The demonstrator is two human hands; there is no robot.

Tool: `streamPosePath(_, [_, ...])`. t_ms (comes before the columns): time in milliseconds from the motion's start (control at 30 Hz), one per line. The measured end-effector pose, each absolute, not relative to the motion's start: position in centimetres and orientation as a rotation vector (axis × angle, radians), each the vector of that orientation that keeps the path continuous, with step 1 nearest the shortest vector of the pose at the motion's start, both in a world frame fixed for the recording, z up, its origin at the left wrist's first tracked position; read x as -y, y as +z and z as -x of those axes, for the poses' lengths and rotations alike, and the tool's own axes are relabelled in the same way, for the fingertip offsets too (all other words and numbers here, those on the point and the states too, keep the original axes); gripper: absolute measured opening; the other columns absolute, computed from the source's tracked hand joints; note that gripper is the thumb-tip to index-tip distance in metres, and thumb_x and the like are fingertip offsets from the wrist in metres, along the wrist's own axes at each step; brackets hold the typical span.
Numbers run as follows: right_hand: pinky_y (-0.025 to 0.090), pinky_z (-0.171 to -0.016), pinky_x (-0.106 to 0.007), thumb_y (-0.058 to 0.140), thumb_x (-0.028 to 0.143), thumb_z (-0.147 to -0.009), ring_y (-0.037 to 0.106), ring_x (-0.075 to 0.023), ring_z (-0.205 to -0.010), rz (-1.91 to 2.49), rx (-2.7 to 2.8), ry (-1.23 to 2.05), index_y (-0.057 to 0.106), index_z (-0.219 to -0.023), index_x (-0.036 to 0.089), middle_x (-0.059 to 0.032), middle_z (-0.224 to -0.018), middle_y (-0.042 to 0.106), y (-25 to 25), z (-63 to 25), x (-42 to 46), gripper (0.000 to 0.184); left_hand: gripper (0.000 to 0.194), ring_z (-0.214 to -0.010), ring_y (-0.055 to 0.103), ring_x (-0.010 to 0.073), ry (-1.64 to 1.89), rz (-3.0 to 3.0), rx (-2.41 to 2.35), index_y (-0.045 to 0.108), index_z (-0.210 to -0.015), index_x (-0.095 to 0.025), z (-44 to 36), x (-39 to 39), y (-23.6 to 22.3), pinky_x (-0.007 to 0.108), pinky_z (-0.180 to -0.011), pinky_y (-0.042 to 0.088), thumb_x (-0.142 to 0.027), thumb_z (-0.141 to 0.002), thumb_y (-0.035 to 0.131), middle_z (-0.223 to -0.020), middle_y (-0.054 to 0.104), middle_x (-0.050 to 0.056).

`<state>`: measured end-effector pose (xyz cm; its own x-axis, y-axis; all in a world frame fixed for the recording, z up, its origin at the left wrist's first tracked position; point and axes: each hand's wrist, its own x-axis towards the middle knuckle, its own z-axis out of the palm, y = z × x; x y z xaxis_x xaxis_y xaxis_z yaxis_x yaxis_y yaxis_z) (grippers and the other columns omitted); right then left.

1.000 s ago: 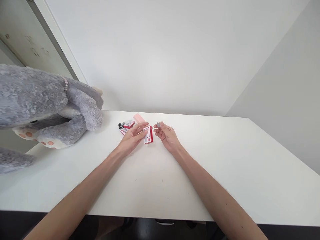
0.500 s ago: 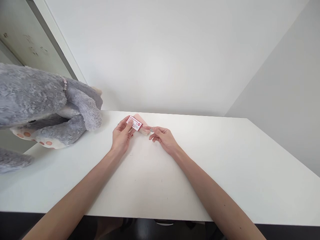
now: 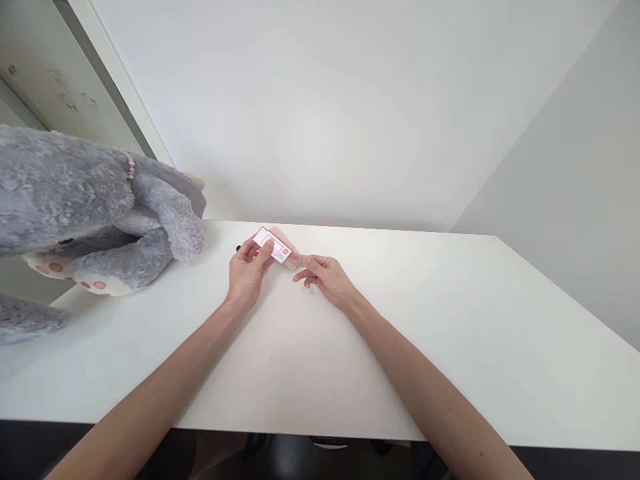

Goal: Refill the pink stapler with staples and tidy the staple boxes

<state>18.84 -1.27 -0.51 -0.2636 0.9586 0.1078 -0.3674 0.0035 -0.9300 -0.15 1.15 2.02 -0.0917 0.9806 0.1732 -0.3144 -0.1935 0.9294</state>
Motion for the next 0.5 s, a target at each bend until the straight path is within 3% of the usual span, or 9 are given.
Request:
streamPosePath(200, [0.047,-0.056,-0.027,0.086,0.067,-0.075,0.073,-0.0149,-0.076,0.744,1.122,1.537,0.083,-0.091,0.022,-0.0109,-0.133,0.073,-0.78,-18.78,1.08,0.048,0.043,-0.101,0.071,0.0214,1.450,-1.158,-0.876,0.072,-0.100,-0.018,-0.45,-0.60,2.03,0.043,-0.100,0.061,-0.050,-0.076,0.088,-0.111,0.074,0.008])
streamPosePath(333, [0.047,-0.058,-0.027,0.086,0.066,-0.076,0.069,-0.0131,-0.074,0.765,1.127,1.540,0.082,-0.092,0.022,-0.0106,-0.127,0.075,-0.73,-18.94,1.03,0.047,0.043,-0.102,0.072,0.0222,1.452,-1.173,-0.853,0.070,-0.103,-0.018,-0.26,-0.81,2.08,0.043,-0.099,0.059,-0.051,-0.080,0.085,-0.111,0.076,0.009])
streamPosePath(400, [0.046,-0.060,-0.028,0.086,0.063,-0.077,0.065,-0.0118,-0.071,0.769,1.126,1.518,0.081,-0.090,0.022,-0.0096,-0.121,0.077,-0.76,-19.08,0.96,0.043,0.043,-0.099,0.071,0.0208,1.471,-1.177,-0.879,0.070,-0.109,-0.019,-0.08,-0.99,2.07,0.038,-0.094,0.060,-0.053,-0.084,0.080,-0.109,0.076,0.008])
streamPosePath(500, [0.043,-0.059,-0.029,0.086,0.061,-0.077,0.056,-0.0105,-0.066,0.804,1.092,1.436,0.080,-0.086,0.022,-0.0074,-0.108,0.077,-0.89,-19.27,0.77,0.040,0.043,-0.084,0.068,0.0178,1.444,-1.251,-0.987,0.069,-0.111,-0.020,0.02,-1.01,1.97,0.030,-0.072,0.057,-0.057,-0.090,0.071,-0.100,0.074,0.007])
